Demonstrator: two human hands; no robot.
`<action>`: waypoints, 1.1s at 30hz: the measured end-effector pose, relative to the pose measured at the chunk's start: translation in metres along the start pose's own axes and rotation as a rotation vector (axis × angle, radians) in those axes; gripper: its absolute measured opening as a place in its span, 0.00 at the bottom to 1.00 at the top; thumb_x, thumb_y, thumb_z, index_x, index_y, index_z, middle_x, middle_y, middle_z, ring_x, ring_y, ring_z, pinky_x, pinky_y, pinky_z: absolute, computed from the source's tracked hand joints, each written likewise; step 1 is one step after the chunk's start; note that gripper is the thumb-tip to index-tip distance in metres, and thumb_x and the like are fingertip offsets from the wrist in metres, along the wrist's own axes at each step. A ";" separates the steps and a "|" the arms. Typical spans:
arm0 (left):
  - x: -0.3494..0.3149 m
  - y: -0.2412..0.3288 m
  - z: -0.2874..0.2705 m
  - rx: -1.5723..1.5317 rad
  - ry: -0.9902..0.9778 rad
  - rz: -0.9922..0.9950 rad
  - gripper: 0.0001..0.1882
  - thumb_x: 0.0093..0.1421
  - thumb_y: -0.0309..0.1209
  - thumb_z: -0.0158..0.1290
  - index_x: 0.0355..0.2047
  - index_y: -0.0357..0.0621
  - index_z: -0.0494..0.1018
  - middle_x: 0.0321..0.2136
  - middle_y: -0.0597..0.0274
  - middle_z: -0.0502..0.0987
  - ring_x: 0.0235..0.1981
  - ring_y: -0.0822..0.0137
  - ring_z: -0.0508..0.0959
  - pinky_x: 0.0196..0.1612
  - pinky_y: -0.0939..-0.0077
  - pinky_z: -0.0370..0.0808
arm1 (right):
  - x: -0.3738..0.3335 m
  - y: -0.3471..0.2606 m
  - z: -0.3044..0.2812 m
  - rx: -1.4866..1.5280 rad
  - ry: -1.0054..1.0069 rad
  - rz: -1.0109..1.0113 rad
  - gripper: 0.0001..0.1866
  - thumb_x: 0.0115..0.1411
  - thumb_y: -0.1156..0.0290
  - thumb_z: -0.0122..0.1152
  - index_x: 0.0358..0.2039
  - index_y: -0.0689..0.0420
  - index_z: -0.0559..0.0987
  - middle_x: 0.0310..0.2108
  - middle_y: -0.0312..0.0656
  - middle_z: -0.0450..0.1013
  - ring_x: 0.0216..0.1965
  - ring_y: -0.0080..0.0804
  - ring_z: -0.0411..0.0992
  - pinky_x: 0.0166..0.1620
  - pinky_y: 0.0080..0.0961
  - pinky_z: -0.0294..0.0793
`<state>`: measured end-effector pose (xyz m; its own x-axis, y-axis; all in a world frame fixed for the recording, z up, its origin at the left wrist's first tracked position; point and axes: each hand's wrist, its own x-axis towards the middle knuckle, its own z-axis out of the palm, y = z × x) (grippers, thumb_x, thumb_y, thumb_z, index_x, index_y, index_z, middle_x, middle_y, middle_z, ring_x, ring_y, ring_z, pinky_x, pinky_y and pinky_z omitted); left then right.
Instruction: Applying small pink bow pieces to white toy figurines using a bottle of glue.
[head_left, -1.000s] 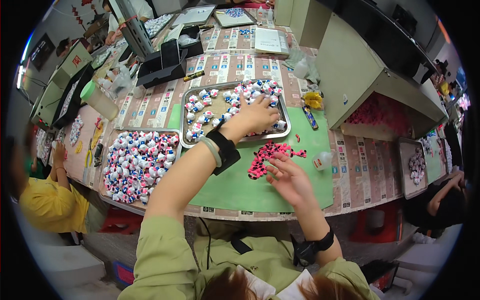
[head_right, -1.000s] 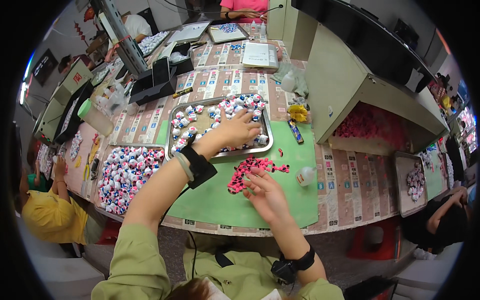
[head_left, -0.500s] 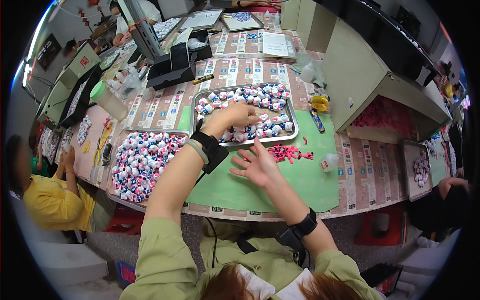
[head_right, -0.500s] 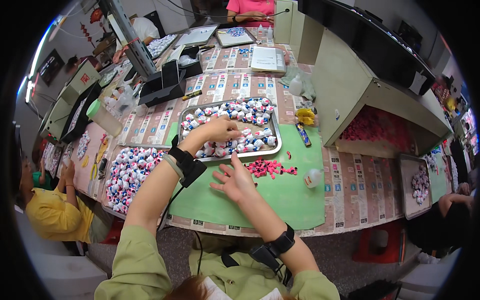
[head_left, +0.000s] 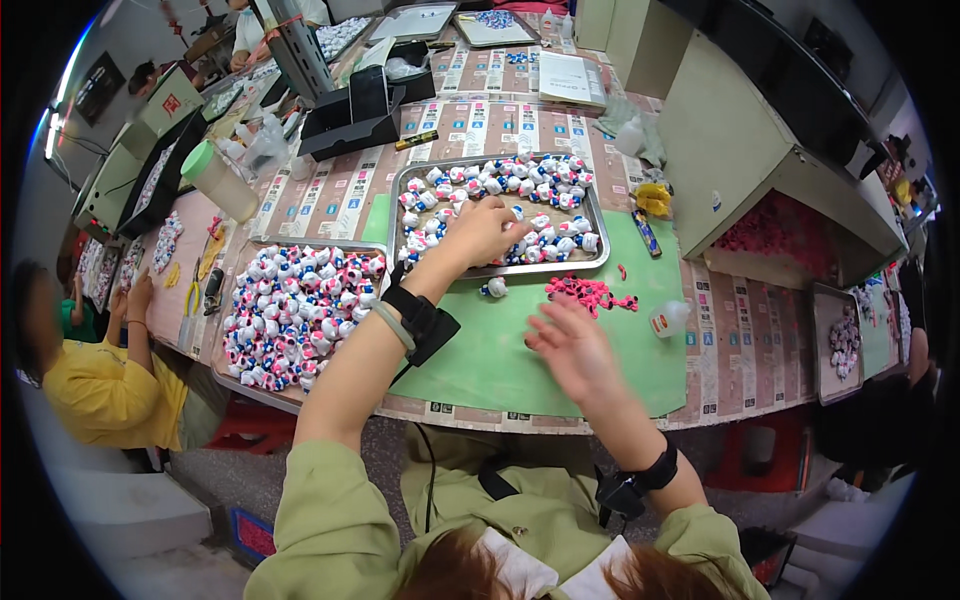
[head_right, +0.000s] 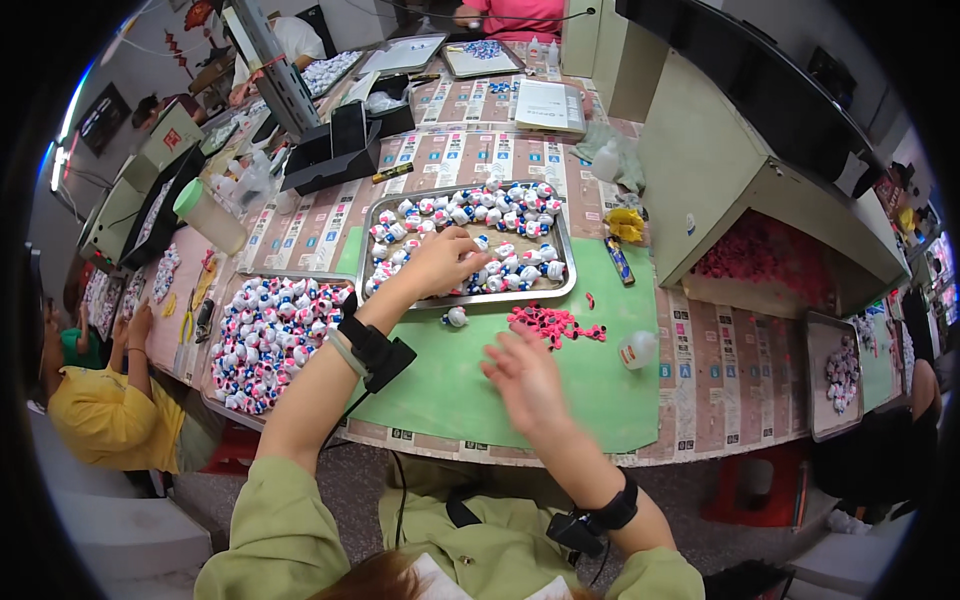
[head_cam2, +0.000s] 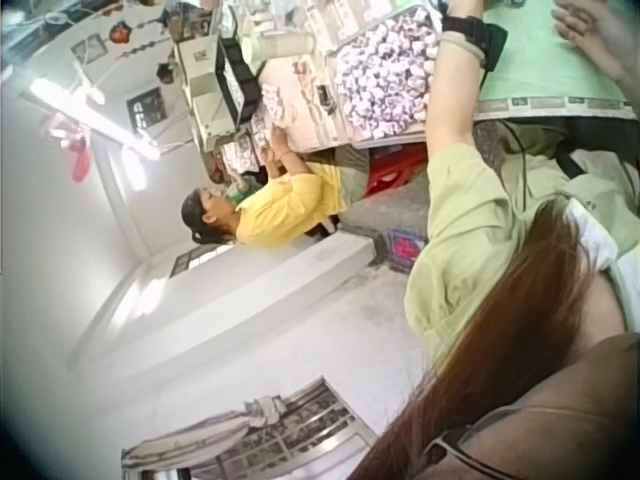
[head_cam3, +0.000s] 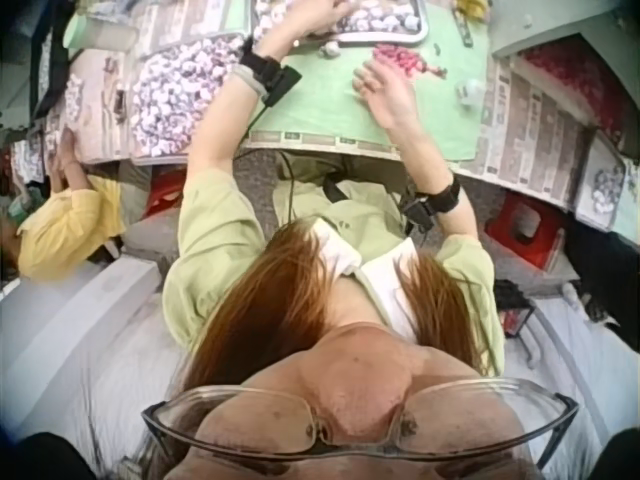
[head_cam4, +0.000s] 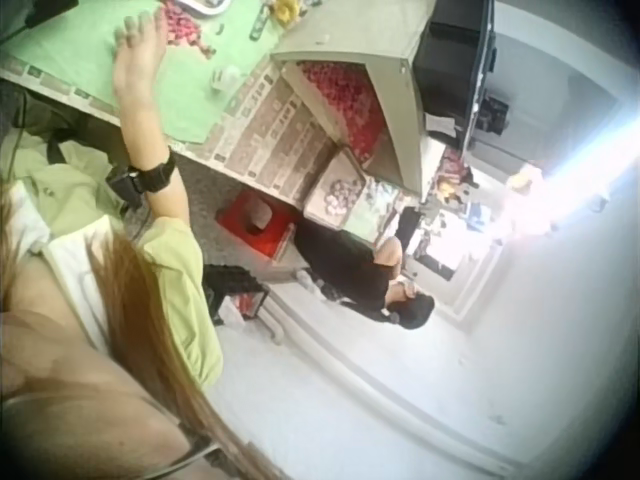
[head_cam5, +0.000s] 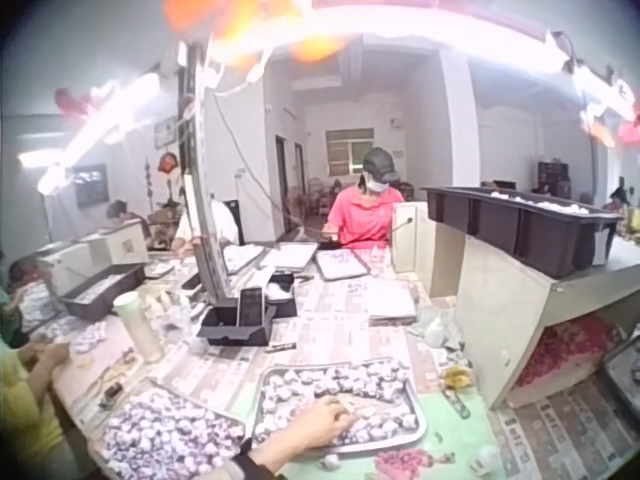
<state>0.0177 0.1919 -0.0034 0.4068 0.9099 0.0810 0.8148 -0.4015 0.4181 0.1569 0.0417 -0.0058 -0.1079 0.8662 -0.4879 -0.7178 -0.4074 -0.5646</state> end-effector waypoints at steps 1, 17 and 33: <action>0.004 -0.003 0.001 -0.060 -0.039 -0.002 0.22 0.51 0.48 0.47 0.32 0.40 0.73 0.40 0.53 0.67 0.39 0.57 0.69 0.43 0.70 0.65 | -0.001 0.005 0.005 0.026 -0.054 0.047 0.24 0.53 0.65 0.53 0.47 0.59 0.57 0.48 0.47 0.56 0.52 0.41 0.53 0.52 0.42 0.55; -0.066 0.015 -0.004 -0.176 0.270 0.283 0.11 0.47 0.35 0.54 0.26 0.39 0.73 0.33 0.56 0.70 0.36 0.59 0.66 0.39 0.70 0.64 | 0.024 0.027 0.040 0.355 -0.169 0.267 0.26 0.57 0.47 0.36 0.48 0.53 0.58 0.49 0.41 0.57 0.53 0.43 0.53 0.54 0.54 0.47; -0.030 -0.046 -0.014 0.041 0.236 -0.173 0.16 0.54 0.40 0.44 0.33 0.40 0.73 0.33 0.49 0.72 0.38 0.54 0.70 0.42 0.65 0.65 | -0.008 0.025 0.027 0.376 -0.068 0.358 0.15 0.57 0.59 0.46 0.40 0.53 0.62 0.42 0.47 0.58 0.51 0.46 0.55 0.52 0.57 0.50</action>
<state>-0.0380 0.1846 -0.0122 0.1571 0.9624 0.2215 0.8818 -0.2377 0.4074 0.1212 0.0325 0.0020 -0.4270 0.7134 -0.5556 -0.8237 -0.5604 -0.0864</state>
